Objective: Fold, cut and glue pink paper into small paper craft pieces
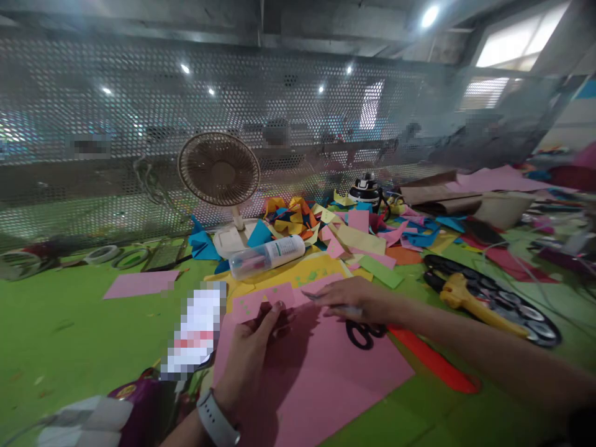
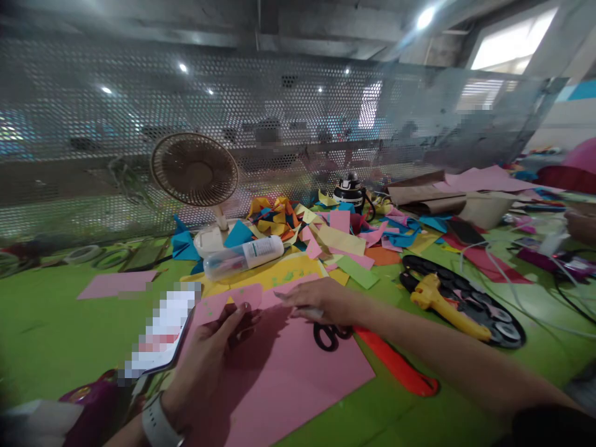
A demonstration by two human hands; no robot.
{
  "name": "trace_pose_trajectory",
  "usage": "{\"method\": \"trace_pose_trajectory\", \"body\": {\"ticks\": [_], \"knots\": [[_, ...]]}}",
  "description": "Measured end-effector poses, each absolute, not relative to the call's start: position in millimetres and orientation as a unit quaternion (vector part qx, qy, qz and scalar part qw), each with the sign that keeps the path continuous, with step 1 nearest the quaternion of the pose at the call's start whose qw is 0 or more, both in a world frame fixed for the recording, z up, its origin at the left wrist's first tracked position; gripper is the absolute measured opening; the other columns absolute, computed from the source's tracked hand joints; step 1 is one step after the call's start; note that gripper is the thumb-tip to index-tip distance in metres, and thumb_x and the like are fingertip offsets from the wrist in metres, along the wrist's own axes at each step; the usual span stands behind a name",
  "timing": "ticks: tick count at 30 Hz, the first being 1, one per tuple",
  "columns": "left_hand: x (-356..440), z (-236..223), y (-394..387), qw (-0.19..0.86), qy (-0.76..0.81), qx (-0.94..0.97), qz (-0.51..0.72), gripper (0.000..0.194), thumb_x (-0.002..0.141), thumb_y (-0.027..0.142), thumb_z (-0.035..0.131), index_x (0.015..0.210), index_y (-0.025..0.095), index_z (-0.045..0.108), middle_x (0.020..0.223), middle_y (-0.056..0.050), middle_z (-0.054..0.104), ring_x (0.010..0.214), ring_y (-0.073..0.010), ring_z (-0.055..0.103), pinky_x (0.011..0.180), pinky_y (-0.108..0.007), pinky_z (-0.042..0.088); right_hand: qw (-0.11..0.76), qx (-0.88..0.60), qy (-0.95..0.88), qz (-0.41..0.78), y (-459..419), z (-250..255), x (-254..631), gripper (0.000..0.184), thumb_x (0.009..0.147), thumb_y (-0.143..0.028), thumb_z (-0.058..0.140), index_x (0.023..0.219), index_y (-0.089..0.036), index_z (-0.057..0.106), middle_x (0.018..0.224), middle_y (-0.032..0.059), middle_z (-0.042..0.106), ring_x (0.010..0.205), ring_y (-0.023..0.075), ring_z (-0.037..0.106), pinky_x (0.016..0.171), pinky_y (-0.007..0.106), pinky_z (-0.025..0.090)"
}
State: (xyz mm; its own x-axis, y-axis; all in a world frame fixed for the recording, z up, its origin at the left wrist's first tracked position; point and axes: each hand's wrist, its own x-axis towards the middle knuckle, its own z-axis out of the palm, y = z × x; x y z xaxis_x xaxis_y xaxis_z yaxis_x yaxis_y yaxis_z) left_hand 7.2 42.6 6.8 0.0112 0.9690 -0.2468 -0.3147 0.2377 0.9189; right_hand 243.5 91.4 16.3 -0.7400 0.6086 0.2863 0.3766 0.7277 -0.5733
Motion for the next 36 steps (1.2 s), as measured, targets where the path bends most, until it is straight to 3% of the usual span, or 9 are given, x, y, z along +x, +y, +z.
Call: {"method": "trace_pose_trajectory", "body": {"ticks": [5,10,14,16,20,24,29,33,36], "knots": [[6.6,8.3,43.1,0.613,0.509,0.357,0.488,0.033,0.065,0.037,0.077,0.083,0.010,0.071,0.084,-0.010,0.073,0.081,-0.0195,0.069,0.073,-0.022,0.053,0.134,-0.256,-0.939,0.187,86.6,32.3,248.7,0.056,0.080,-0.005,0.045,0.131,-0.026,0.048,0.134,0.0013,0.050,0.124,0.0168,0.044,0.103,0.033,0.034],[5.1,10.6,44.5,0.601,0.519,0.374,0.479,0.035,0.061,0.038,0.078,0.082,0.010,0.072,0.088,-0.012,0.073,0.087,-0.0222,0.068,0.077,-0.026,0.054,0.130,-0.460,-0.871,0.113,52.9,63.4,325.4,0.035,0.083,-0.032,0.054,0.115,-0.023,0.063,0.115,0.0077,0.064,0.103,0.0261,0.060,0.093,0.040,0.042],[5.5,9.3,45.8,0.605,0.502,0.386,0.483,0.035,0.061,0.037,0.079,0.082,0.010,0.071,0.089,-0.011,0.073,0.086,-0.0228,0.068,0.079,-0.029,0.055,0.045,-0.688,-0.724,-0.029,4.4,53.5,424.8,0.048,0.077,-0.049,0.056,0.110,-0.016,0.065,0.110,0.0164,0.064,0.100,0.0357,0.059,0.083,0.045,0.044],[6.2,9.0,46.0,0.607,0.498,0.389,0.482,0.036,0.061,0.037,0.079,0.083,0.010,0.070,0.089,-0.011,0.073,0.084,-0.0223,0.068,0.078,-0.029,0.055,-0.006,-0.714,-0.699,-0.035,-13.4,36.9,457.1,0.052,0.079,-0.049,0.053,0.109,-0.009,0.065,0.110,0.0218,0.063,0.100,0.0364,0.059,0.084,0.044,0.043],[6.9,9.6,45.9,0.608,0.500,0.390,0.478,0.036,0.061,0.037,0.079,0.084,0.010,0.071,0.089,-0.011,0.073,0.086,-0.0219,0.068,0.078,-0.027,0.055,-0.012,-0.729,-0.683,-0.047,-21.8,6.1,467.1,0.043,0.080,-0.041,0.049,0.108,-0.011,0.062,0.109,0.0189,0.061,0.097,0.0319,0.059,0.083,0.042,0.043],[7.2,8.8,44.7,0.606,0.492,0.388,0.490,0.034,0.061,0.036,0.079,0.081,0.010,0.070,0.084,-0.011,0.073,0.082,-0.0208,0.069,0.077,-0.027,0.054,-0.001,-0.727,-0.684,-0.057,-10.4,-2.3,450.7,0.037,0.073,-0.035,0.053,0.102,-0.014,0.061,0.102,0.0157,0.060,0.090,0.0306,0.059,0.079,0.041,0.044],[9.1,9.3,42.2,0.612,0.482,0.389,0.492,0.032,0.062,0.035,0.077,0.078,0.009,0.069,0.081,-0.011,0.073,0.078,-0.0195,0.068,0.078,-0.028,0.054,0.041,-0.729,-0.681,-0.055,-4.5,4.7,447.4,0.026,0.076,-0.037,0.050,0.088,-0.016,0.060,0.090,0.0159,0.061,0.080,0.0304,0.061,0.068,0.040,0.043],[11.2,12.9,40.3,0.606,0.497,0.387,0.485,0.032,0.063,0.034,0.077,0.081,0.008,0.070,0.084,-0.011,0.073,0.078,-0.0194,0.068,0.075,-0.027,0.054,0.151,-0.766,-0.617,-0.094,0.5,20.0,433.4,0.031,0.075,-0.045,0.054,0.090,-0.018,0.057,0.094,0.0193,0.062,0.079,0.0346,0.060,0.059,0.041,0.042],[11.8,14.7,38.8,0.599,0.510,0.393,0.476,0.032,0.064,0.036,0.077,0.079,0.009,0.071,0.082,-0.011,0.073,0.076,-0.0189,0.068,0.074,-0.026,0.054,0.286,-0.730,-0.616,0.077,12.8,37.8,391.7,0.029,0.079,-0.045,0.048,0.083,-0.019,0.060,0.077,0.0135,0.065,0.066,0.0260,0.061,0.057,0.036,0.045]]}}
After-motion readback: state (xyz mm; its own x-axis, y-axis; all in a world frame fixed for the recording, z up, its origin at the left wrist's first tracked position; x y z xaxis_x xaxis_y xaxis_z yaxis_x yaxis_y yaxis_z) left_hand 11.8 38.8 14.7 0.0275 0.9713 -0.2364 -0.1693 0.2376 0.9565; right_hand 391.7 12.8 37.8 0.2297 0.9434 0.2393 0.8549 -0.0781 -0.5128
